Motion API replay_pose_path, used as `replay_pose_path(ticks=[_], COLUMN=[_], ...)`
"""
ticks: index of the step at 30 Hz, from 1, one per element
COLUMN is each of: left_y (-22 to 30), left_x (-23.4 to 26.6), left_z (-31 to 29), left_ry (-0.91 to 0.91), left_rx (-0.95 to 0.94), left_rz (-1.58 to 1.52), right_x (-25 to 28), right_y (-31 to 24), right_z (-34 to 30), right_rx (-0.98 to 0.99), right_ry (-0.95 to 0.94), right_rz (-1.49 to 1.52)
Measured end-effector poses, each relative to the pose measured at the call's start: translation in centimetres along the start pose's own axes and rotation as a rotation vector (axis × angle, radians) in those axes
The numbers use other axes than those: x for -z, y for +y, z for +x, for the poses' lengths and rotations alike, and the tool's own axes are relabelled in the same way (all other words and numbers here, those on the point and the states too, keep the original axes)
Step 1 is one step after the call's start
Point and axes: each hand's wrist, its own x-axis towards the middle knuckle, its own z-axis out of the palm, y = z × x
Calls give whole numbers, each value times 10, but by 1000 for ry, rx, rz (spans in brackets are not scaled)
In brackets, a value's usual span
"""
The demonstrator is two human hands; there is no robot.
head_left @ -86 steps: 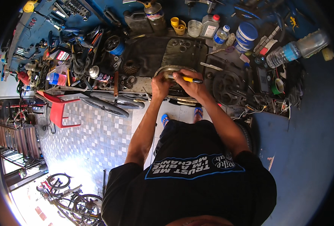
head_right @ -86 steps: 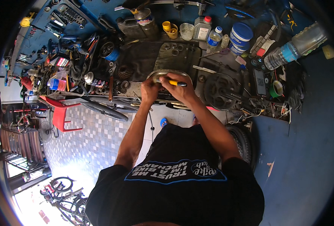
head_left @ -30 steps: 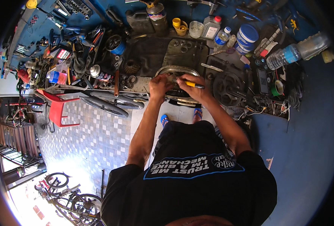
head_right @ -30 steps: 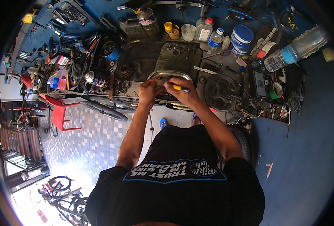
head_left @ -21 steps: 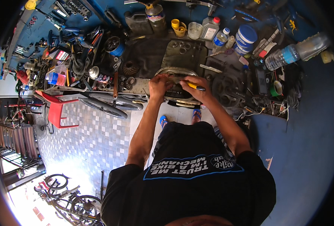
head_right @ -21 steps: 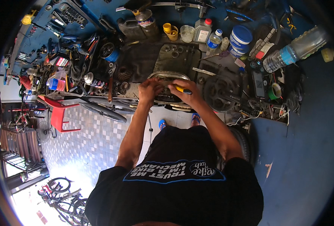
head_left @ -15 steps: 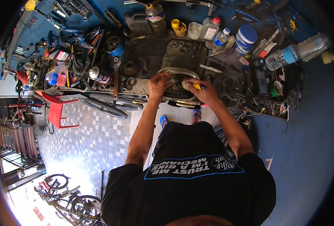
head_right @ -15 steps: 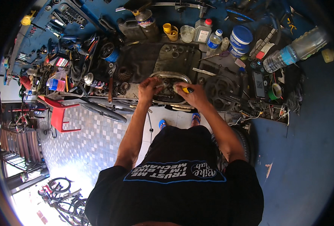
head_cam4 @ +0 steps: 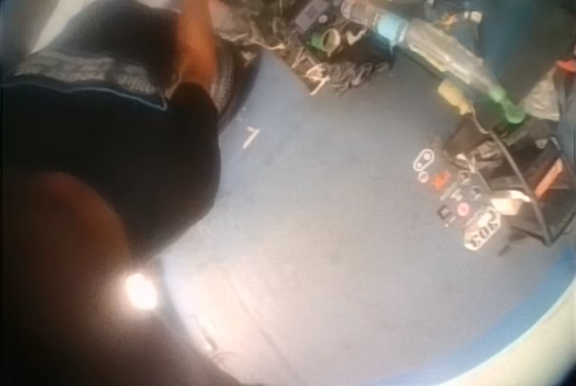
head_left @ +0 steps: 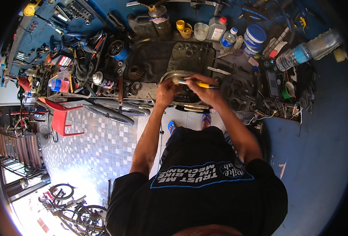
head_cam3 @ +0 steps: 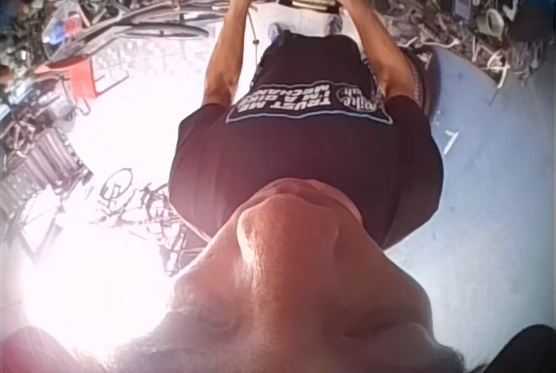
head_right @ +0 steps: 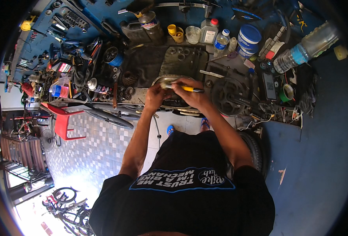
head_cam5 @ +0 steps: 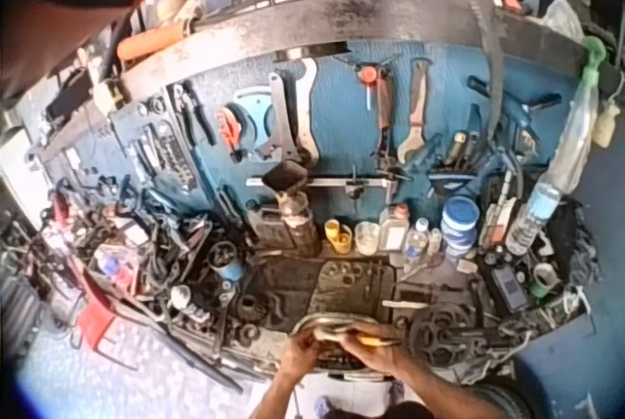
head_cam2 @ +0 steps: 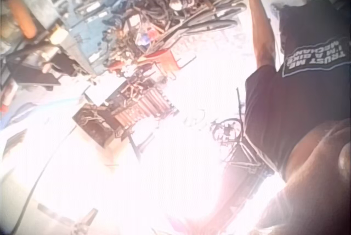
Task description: The person repeatedly scrubs small mechanical parts in a metal tray using a yellow-handled brush. They pick up each part, scrub it, and place it back in the tray. The person occasionally moves to the side to spray a part with a hose before returning to scrub it.
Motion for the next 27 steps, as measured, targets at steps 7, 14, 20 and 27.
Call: replay_pose_path(ticks=[7, 14, 20, 27], left_y=[6, 8, -11, -3], left_x=[-2, -6, -9, -5], left_z=[-10, -9, -8, -11], left_ry=[110, 145, 154, 133], left_rx=[-92, -122, -164, -177], left_rz=[-126, -162, 15, 484], right_x=[14, -3, -17, 9], right_y=[23, 49, 39, 46], right_z=[15, 8, -2, -17], right_rx=[-26, -217, -130, -216], right_ry=[33, 54, 109, 29], right_rz=[-199, 294, 302, 57])
